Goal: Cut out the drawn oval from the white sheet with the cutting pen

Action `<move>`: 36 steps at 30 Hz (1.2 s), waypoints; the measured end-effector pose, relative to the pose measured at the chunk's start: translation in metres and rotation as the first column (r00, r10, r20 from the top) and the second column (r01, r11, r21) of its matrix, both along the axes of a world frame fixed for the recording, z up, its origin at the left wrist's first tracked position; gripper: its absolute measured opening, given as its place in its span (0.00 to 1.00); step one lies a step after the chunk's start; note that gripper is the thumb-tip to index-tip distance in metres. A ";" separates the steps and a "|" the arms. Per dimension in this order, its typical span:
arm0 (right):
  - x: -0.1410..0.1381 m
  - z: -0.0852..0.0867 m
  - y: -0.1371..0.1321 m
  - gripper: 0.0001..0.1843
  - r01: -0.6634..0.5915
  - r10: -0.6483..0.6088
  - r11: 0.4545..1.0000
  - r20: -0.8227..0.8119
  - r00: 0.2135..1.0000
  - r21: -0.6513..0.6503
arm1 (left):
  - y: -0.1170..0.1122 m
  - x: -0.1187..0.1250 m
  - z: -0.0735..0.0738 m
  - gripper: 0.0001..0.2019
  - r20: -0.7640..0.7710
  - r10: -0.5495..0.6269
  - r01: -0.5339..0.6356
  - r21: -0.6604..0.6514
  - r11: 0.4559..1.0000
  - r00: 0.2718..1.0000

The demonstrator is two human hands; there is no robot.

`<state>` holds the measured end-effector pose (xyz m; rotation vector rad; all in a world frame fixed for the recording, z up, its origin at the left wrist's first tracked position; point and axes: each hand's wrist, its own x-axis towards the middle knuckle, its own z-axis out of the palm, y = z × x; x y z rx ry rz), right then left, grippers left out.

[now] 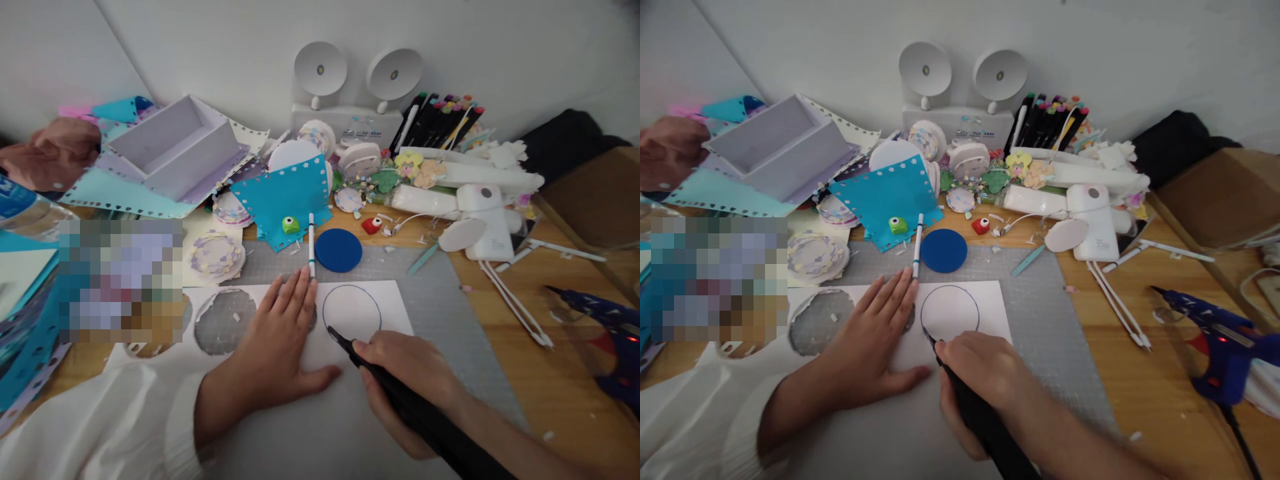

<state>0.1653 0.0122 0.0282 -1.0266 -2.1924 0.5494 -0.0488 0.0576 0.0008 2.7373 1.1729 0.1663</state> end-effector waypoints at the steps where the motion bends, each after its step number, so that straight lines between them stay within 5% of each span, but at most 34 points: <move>1: 0.001 0.000 0.000 0.17 0.004 -0.004 1.000 -0.005 1.000 -0.006 | 0.000 0.000 0.000 0.53 0.004 0.001 -0.001 0.001 1.000 1.000; 14: 0.007 0.010 0.005 0.15 -0.026 0.026 0.999 -0.022 0.999 -0.019 | 0.000 0.000 0.000 0.53 -0.007 0.001 -0.001 0.005 1.000 1.000; 18: 0.018 0.012 0.001 0.10 0.193 -0.197 0.979 -0.084 0.977 -0.060 | 0.000 0.000 -0.001 0.53 -0.002 0.000 0.000 0.002 1.000 1.000; 21: 0.023 0.009 0.000 0.06 0.310 -0.345 0.925 -0.145 0.927 -0.218 | 0.000 0.000 -0.001 0.53 -0.007 0.000 0.000 -0.002 1.000 1.000; 29: 0.008 -0.015 0.020 0.16 0.354 -0.560 0.811 -0.447 0.697 -0.466 | -0.010 0.007 0.002 0.53 -0.014 0.047 -0.046 0.032 0.998 0.999; 36: 0.006 -0.016 0.027 0.14 0.423 -0.635 0.755 -0.399 0.662 -0.501 | -0.022 0.021 0.003 0.51 0.008 0.056 -0.057 0.057 0.997 0.998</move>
